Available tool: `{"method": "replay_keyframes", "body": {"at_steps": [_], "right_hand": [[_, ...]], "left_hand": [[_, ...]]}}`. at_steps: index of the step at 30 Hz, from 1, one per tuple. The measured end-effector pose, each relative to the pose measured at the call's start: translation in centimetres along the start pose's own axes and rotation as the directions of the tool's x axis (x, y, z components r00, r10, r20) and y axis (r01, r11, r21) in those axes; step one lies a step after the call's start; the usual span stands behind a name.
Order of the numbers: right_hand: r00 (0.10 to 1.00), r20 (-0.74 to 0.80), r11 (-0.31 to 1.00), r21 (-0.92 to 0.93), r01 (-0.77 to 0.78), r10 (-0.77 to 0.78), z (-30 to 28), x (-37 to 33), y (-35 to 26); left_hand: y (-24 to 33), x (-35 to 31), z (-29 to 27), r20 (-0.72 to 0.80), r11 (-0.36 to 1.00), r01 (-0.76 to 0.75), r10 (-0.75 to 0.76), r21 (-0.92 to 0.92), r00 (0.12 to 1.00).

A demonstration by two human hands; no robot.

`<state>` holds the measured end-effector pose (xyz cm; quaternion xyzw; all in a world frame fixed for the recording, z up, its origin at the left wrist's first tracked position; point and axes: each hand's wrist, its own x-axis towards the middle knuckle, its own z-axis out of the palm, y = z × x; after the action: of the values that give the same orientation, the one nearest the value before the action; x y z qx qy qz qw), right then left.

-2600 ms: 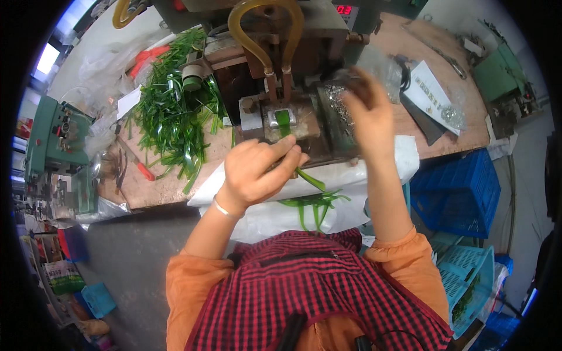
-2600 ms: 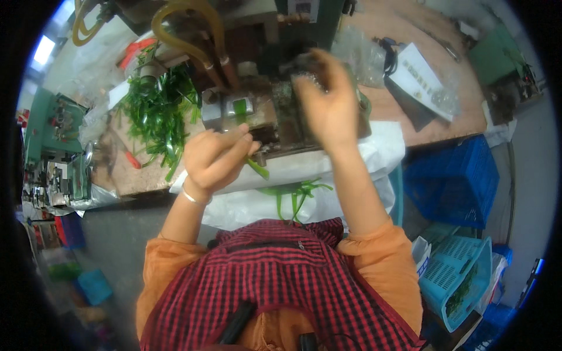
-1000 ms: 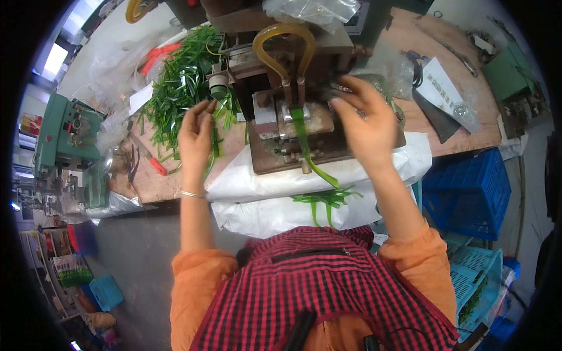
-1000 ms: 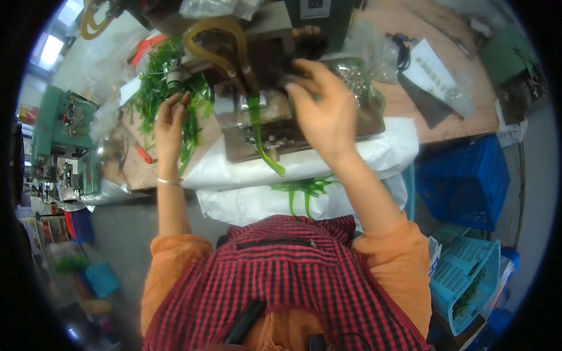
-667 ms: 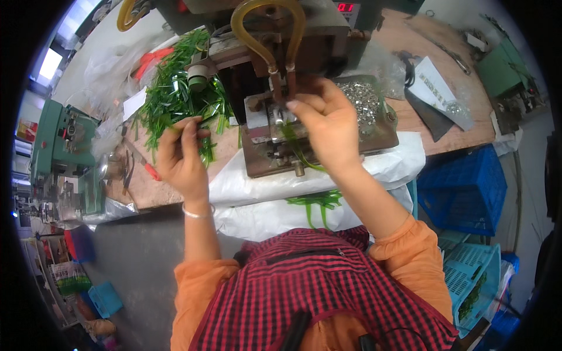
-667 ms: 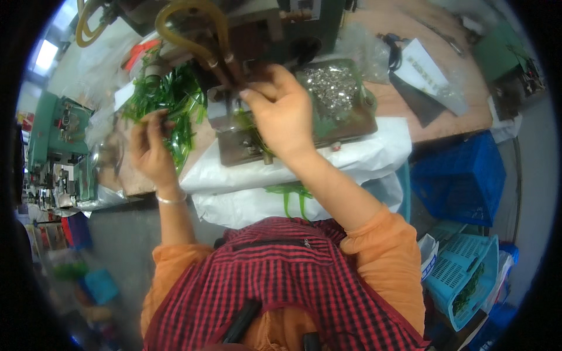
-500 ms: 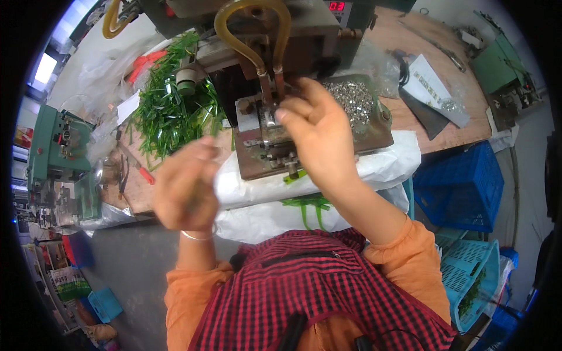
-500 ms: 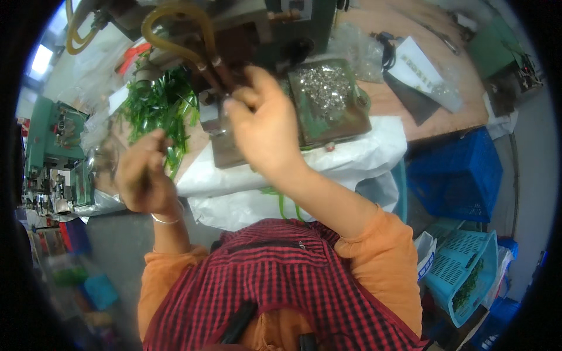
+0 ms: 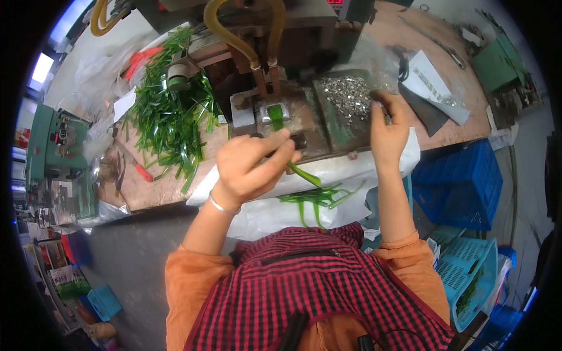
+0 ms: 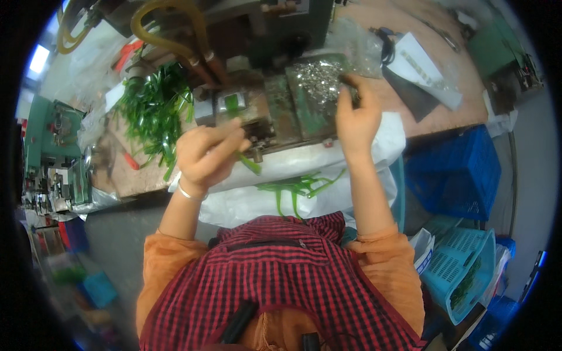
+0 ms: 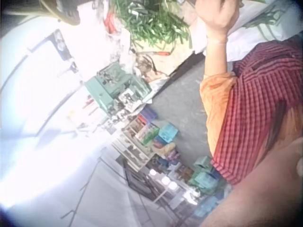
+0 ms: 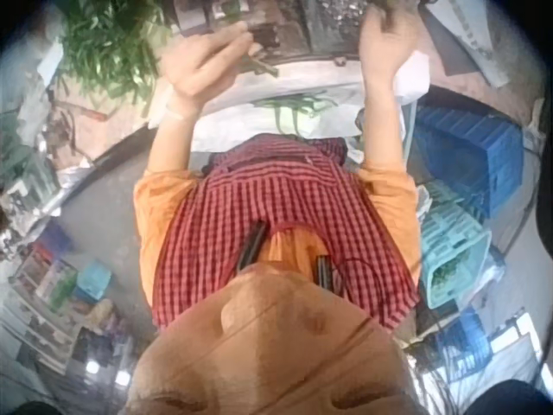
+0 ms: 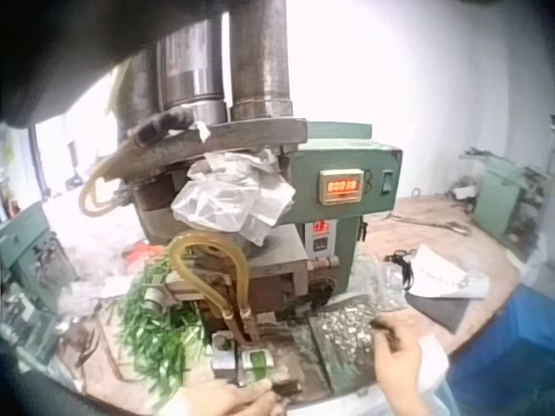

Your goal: The person repeatedly picks green plastic leaves and small metal pins, inserts the leaves into a metal jig, and presses a lever to attach the pins. The finished pieces are placed on a white cloth on the table.

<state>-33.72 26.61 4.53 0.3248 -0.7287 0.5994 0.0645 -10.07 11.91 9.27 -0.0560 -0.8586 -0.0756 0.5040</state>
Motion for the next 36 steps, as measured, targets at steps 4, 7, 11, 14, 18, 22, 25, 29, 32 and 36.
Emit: {"method": "replay_keyframes", "body": {"at_steps": [4, 7, 11, 14, 18, 22, 25, 29, 32, 36], "right_hand": [[0.988, 0.155, 0.959, -0.277, 0.063, -0.020, -0.6, -1.5, -0.6], [0.970, 0.241, 0.917, -0.380, 0.121, -0.028, -0.7, -2.4, 0.1], [0.966, 0.258, 0.809, -0.564, 0.165, -0.018, 0.0, -2.8, 0.2], [0.962, 0.232, 0.783, -0.569, 0.253, -0.142, 1.0, -2.3, 0.9], [0.985, 0.088, 0.961, -0.245, -0.126, 0.151, 0.7, -1.5, 1.0], [0.874, 0.201, 0.814, 0.319, -0.486, 0.443, 1.0, 0.6, 0.5], [0.838, 0.304, 0.712, 0.443, -0.545, 0.452, 2.8, 2.4, -0.7], [0.848, 0.394, 0.710, 0.477, -0.519, 0.355, 4.1, 2.0, -5.4], [0.928, 0.345, 0.887, 0.374, -0.272, 0.139, 5.0, 0.5, -9.6], [0.928, 0.350, 0.839, 0.461, -0.288, 0.126, 8.2, -1.9, -10.7]], "left_hand": [[1.1, 3.4, -4.4, -0.178, 0.847, 0.262, -0.378, -0.462, 0.909], [1.5, 6.8, -7.1, -0.202, 0.673, 0.507, -0.687, -0.538, 0.698], [-3.1, 6.7, -5.1, -0.221, 0.699, 0.520, -0.677, -0.491, 0.702], [-1.7, 6.4, -5.6, -0.213, 0.688, 0.525, -0.686, -0.501, 0.696], [0.1, 3.2, -6.0, -0.308, 0.779, 0.405, -0.581, -0.478, 0.754], [0.1, 2.9, -5.9, -0.265, 0.601, 0.588, -0.786, -0.541, 0.559], [1.4, 4.6, -6.2, -0.285, 0.689, 0.463, -0.683, -0.557, 0.673], [1.4, 6.2, -6.7, -0.265, 0.716, 0.465, -0.653, -0.520, 0.710], [-1.6, 6.5, -5.0, -0.200, 0.605, 0.542, -0.754, -0.583, 0.625], [-2.7, 6.3, -4.1, -0.239, 0.662, 0.469, -0.693, -0.585, 0.680]]}}
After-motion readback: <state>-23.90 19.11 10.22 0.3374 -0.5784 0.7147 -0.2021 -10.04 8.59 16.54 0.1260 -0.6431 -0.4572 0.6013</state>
